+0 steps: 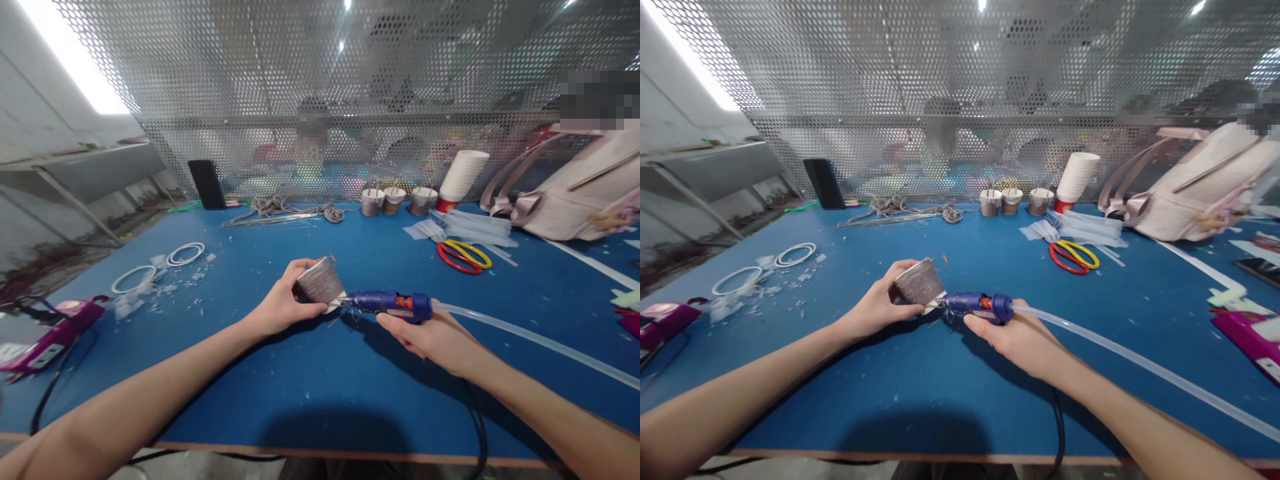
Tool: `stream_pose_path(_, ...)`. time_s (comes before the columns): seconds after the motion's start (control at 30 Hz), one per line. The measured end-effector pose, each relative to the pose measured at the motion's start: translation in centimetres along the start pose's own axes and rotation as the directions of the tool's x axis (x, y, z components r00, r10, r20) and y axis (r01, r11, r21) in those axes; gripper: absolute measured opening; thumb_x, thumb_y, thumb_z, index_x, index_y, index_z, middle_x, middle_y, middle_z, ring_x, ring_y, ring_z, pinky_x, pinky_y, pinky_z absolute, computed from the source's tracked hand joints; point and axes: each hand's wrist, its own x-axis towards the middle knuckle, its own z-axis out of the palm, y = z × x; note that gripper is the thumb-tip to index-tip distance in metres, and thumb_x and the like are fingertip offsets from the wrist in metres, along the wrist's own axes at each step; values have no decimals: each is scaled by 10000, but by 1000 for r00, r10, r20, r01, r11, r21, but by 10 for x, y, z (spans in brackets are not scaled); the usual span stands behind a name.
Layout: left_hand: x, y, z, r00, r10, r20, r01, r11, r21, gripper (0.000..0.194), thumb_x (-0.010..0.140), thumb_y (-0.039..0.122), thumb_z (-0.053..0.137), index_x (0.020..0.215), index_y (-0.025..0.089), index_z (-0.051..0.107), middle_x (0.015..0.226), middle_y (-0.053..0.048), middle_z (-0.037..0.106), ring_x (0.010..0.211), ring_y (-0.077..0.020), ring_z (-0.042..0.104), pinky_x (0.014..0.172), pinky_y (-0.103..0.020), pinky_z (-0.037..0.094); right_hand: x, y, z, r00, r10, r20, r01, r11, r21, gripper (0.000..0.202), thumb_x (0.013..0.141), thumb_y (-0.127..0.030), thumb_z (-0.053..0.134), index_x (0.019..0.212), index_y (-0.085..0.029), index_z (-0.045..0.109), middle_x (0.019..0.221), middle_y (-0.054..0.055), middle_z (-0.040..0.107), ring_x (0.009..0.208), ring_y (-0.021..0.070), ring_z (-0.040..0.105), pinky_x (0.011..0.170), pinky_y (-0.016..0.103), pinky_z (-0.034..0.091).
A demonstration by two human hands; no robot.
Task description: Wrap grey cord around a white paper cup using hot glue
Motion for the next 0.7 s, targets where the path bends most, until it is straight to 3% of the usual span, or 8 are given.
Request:
stream_pose_path(0.2,-1,5,-1,1000,-17,13,18,999,-38,410,643,293,735,1010,186,584,1278,-77,452,1086,-225,562,944,-387,493,7,6,-5,996,88,4,-87,982,166,462,771,-582,537,532,-199,438,453,-49,409,382,71,362,399,223,275)
stream_pose_path(0.5,0,3,-3,1000,-13,18,16,985,-170,566,629,303,764,1141,194,550,1320,-96,444,1152,-261,549,1009,-412,455,13,9,-9,997,61,48,-76,896,437,464,739,-575,619,556,-184,447,471,-62,434,331,33,321,368,204,202)
stream_pose_path(0.6,0,4,-4,1000,-29,1,28,973,-228,625,625,305,767,1190,185,528,1326,-116,472,1185,-284,537,1043,-443,425,14,8,-15,998,62,12,-62,910,410,462,735,-574,614,546,-177,471,499,-44,480,339,34,330,387,213,227)
stream_pose_path(0.7,0,5,-5,999,-33,-24,27,974,-226,634,622,307,768,1193,172,527,1322,-127,486,1216,-295,519,1067,-453,400,19,9,-22,996,52,-70,-35,974,225,459,786,-572,538,555,-175,550,498,-16,524,363,65,391,429,235,311)
